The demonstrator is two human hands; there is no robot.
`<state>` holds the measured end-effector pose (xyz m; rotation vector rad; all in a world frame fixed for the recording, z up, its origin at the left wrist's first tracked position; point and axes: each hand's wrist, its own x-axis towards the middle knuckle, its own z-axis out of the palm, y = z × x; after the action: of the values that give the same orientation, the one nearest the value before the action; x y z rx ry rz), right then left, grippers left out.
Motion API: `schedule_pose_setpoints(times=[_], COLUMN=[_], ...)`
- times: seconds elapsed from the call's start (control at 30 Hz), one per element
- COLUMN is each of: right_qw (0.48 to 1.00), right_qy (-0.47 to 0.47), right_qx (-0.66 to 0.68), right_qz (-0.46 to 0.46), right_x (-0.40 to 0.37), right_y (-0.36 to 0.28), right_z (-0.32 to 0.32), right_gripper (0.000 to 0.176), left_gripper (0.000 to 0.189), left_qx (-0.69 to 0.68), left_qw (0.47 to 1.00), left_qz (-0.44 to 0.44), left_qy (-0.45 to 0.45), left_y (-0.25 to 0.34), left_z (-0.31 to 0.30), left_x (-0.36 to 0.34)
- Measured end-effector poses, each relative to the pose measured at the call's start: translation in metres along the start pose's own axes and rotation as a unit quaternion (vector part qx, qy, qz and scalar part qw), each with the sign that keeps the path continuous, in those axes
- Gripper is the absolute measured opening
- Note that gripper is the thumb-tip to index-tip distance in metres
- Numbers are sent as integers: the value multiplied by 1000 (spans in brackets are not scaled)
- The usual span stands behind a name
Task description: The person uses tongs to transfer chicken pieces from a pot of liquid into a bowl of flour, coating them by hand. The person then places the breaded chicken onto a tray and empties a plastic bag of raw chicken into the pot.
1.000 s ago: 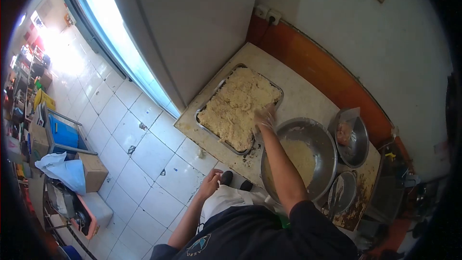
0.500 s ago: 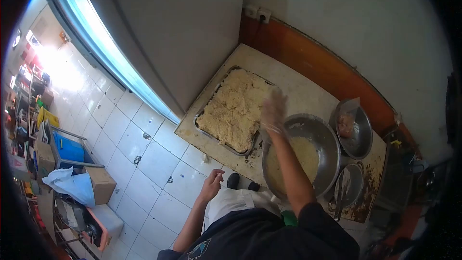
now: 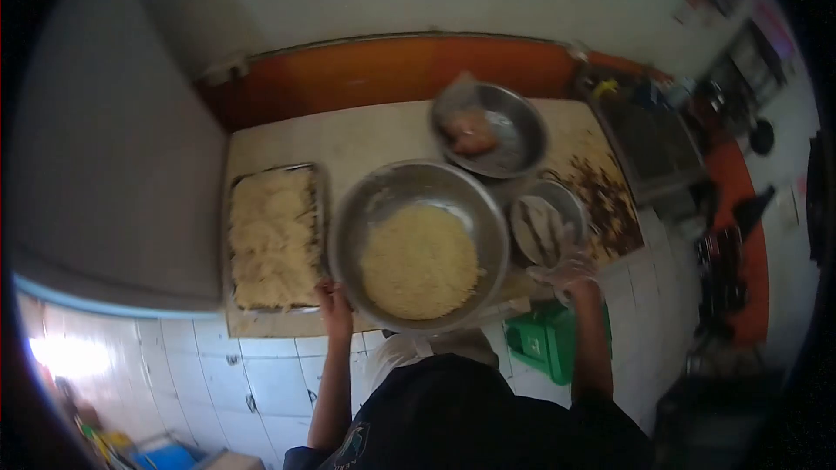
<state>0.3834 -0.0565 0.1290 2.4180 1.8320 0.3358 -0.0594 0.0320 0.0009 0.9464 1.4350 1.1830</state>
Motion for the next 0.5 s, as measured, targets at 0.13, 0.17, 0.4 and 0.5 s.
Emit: schedule_pose_setpoints(times=[0.13,0.17,0.4,0.5], right_qw=[992,995,984,968], right_qy=[-59,-30,-46,-246], right_qx=[106,89,-142,47], right_qz=[37,21,-102,31], right_x=[-18,-16,-43,-17], right_y=[55,67,166,149], right_z=[1,-3,61,-5], right_gripper=[51,46,37,38], left_gripper=[28,33,49,57], left_qx=[150,143,108,102], left_qw=[988,987,986,990], left_qz=[29,46,47,38], left_qy=[23,55,119,87], left_y=[2,-6,-34,-41], left_z=[30,31,32,24], left_x=[9,11,5,2])
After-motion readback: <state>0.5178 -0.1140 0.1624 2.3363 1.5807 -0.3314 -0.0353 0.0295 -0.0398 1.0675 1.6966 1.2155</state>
